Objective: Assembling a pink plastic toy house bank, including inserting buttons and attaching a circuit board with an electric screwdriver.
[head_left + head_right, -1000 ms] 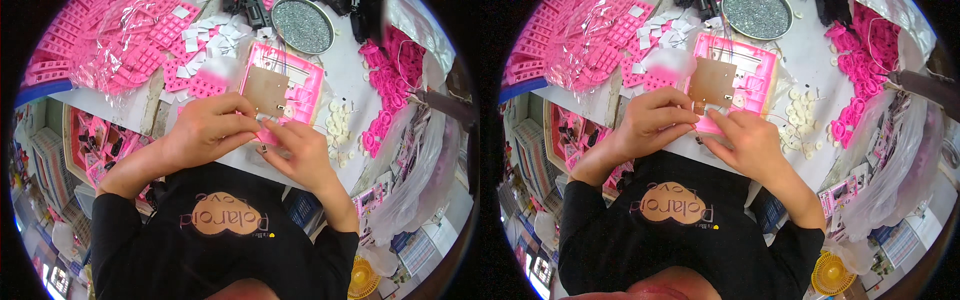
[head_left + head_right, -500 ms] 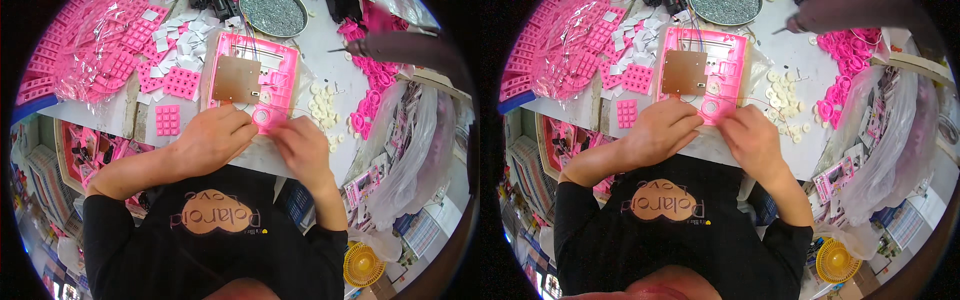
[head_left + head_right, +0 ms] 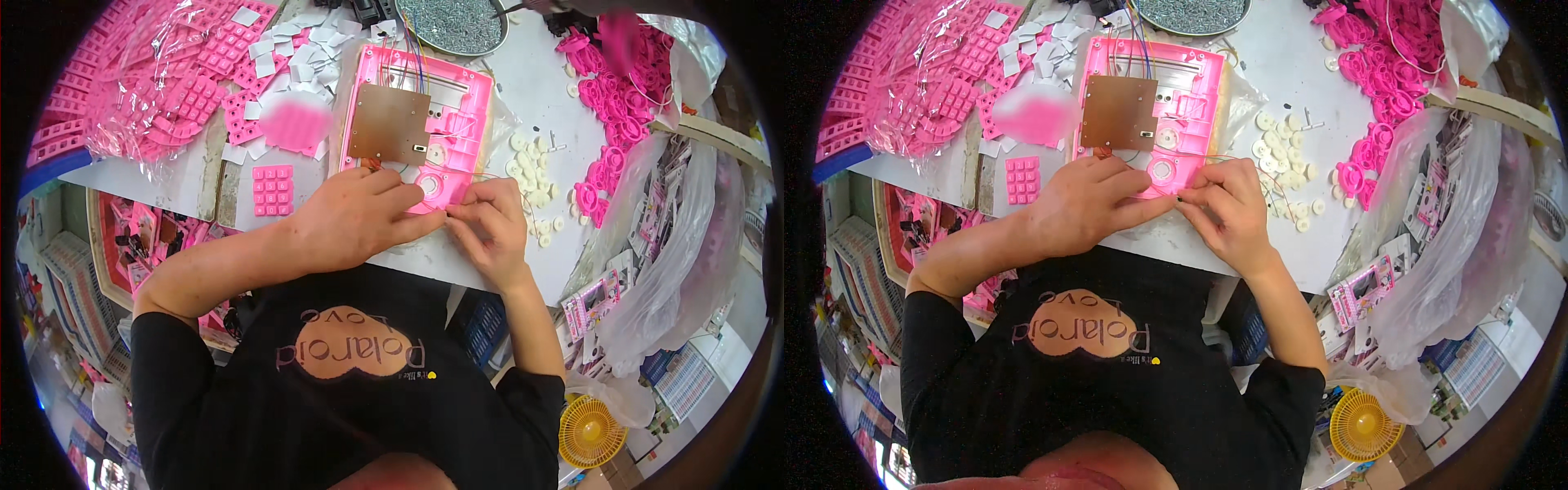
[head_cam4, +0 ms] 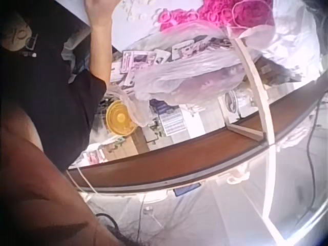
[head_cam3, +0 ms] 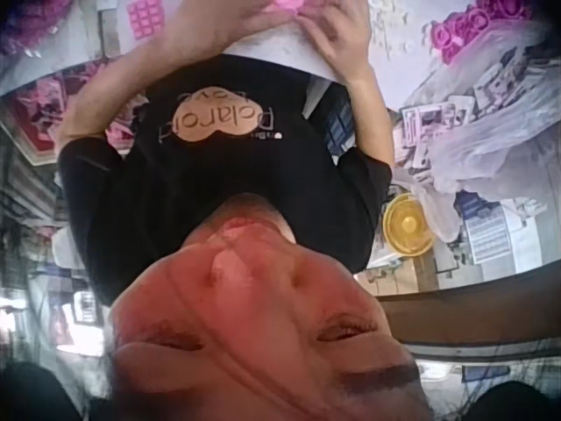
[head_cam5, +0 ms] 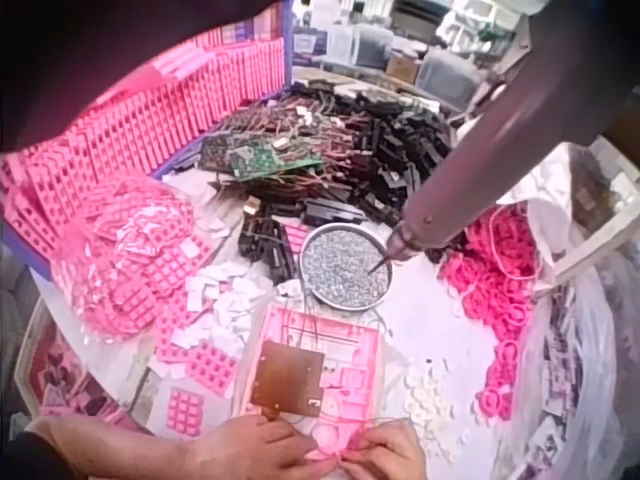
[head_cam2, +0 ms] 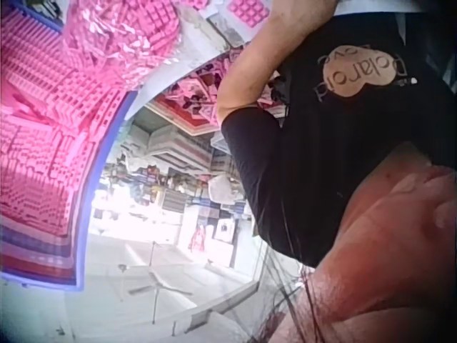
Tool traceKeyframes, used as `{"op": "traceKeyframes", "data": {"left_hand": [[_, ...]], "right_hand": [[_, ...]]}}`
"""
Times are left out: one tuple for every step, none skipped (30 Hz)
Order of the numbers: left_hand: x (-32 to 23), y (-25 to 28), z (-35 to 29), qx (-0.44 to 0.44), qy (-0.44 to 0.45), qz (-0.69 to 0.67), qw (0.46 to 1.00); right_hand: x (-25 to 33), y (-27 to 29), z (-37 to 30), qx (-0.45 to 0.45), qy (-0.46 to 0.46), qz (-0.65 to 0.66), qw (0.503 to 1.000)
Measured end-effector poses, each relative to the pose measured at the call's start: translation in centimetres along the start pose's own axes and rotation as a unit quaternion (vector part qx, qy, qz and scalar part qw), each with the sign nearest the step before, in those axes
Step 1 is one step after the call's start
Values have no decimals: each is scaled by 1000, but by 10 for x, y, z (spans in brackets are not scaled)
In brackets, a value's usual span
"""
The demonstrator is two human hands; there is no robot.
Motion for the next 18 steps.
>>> {"op": "traceKeyframes", "data": {"left_hand": [[0, 0, 1, 5, -16, 13, 1000], [-2, 0, 2, 17, -14, 9, 1000], [-3, 0, 2, 30, -12, 8, 999], [-4, 0, 3, 44, -8, 9, 999], [-4, 1, 4, 48, -8, 25, 999], [-7, 0, 5, 52, -7, 37, 998], [-9, 0, 5, 56, -4, 51, 997], [-11, 0, 5, 62, -4, 55, 997], [-12, 1, 5, 67, -4, 63, 996], [-12, 2, 5, 71, -9, 70, 995], [-12, 3, 4, 66, -11, 69, 995], [-11, 3, 2, 58, -9, 69, 996], [-9, 1, 1, 53, -7, 69, 996], [-9, 0, 1, 32, -13, 38, 999], [-6, -2, 1, 12, -12, 10, 1000], [-3, -1, 1, -5, -12, -18, 1000], [1, 2, 2, -19, 2, -82, 996], [6, 7, 4, -36, 21, -144, 989]], "right_hand": [[-1, -2, -2, -14, 11, -3, 1000], [0, -4, -6, -28, 21, -53, 998], [5, -7, -12, -45, 32, -101, 993], [11, -10, -15, -62, 45, -147, 986], [19, -12, -19, -62, 33, -182, 981], [26, -9, -21, -29, 29, -218, 975], [34, -3, -19, 4, 25, -252, 967], [41, 4, -13, 37, 22, -286, 957], [47, 16, 4, 90, 19, -290, 953], [47, 24, 20, 89, -8, -219, 972], [41, 27, 41, 88, -35, -146, 985], [35, 30, 65, 91, -58, -73, 992], [35, 23, 91, 64, -114, -58, 990], [41, 16, 110, 32, -180, -51, 982], [32, 4, 126, 31, -175, -125, 976], [21, -9, 140, 28, -170, -197, 965], [14, -16, 146, 25, -165, -268, 949], [10, -18, 146, 26, -172, -239, 955]]}}
Point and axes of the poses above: each hand's wrist, its own z-axis towards the middle knuckle, its own y-axis out of the back of the hand, x = y × z, the point moved 1 cm from there along z, towards the middle knuckle, and after that the axes turned 4 degrees about -y, right-handed, at the moved point
